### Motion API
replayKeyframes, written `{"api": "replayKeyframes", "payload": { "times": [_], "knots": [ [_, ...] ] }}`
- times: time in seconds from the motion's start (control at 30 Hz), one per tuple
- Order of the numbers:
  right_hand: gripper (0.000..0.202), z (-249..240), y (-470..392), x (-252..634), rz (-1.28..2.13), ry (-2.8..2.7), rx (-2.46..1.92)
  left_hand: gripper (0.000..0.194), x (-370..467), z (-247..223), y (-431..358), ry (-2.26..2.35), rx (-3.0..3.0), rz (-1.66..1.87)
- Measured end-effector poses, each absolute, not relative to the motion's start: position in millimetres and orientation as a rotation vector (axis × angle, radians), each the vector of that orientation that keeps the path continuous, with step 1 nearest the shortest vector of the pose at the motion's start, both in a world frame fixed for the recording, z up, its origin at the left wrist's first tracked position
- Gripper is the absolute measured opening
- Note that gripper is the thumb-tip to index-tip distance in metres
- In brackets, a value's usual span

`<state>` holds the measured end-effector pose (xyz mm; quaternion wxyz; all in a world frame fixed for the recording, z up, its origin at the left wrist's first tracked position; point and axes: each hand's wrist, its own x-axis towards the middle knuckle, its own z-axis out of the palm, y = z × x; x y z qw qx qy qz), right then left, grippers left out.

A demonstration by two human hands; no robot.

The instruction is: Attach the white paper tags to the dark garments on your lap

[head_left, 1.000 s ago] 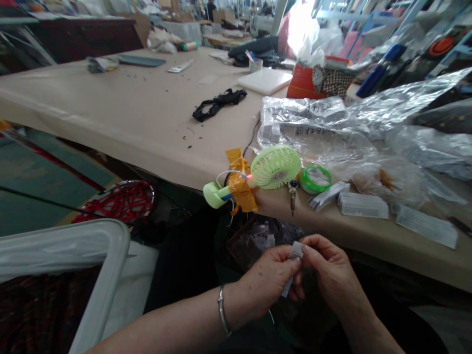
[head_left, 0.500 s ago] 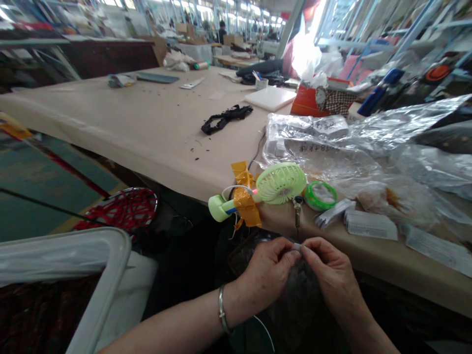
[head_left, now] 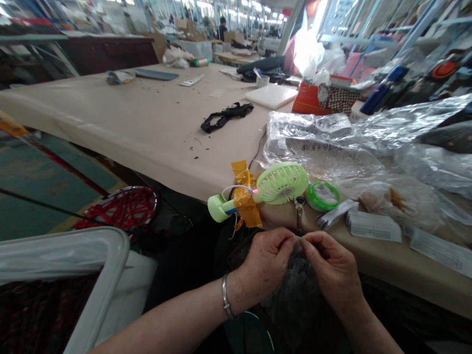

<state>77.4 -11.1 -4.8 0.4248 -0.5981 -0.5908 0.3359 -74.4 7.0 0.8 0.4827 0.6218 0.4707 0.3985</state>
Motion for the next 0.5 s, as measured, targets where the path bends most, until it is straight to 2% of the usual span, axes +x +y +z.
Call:
{"api": "replayKeyframes", "payload": {
  "times": [0.27, 0.5],
  "knots": [
    [0.015, -5.3, -8.5, 77.3, 0.663, -1.584, -1.453, 0.022, -71.9, -1.6, 10.8, 1.166, 1.525, 1.011],
    [0.012, -5.3, -6.8, 78.0, 0.641, -1.587, -1.432, 0.021, -71.2, -3.6, 13.8, 1.147, 1.527, 1.049]
  ]
}}
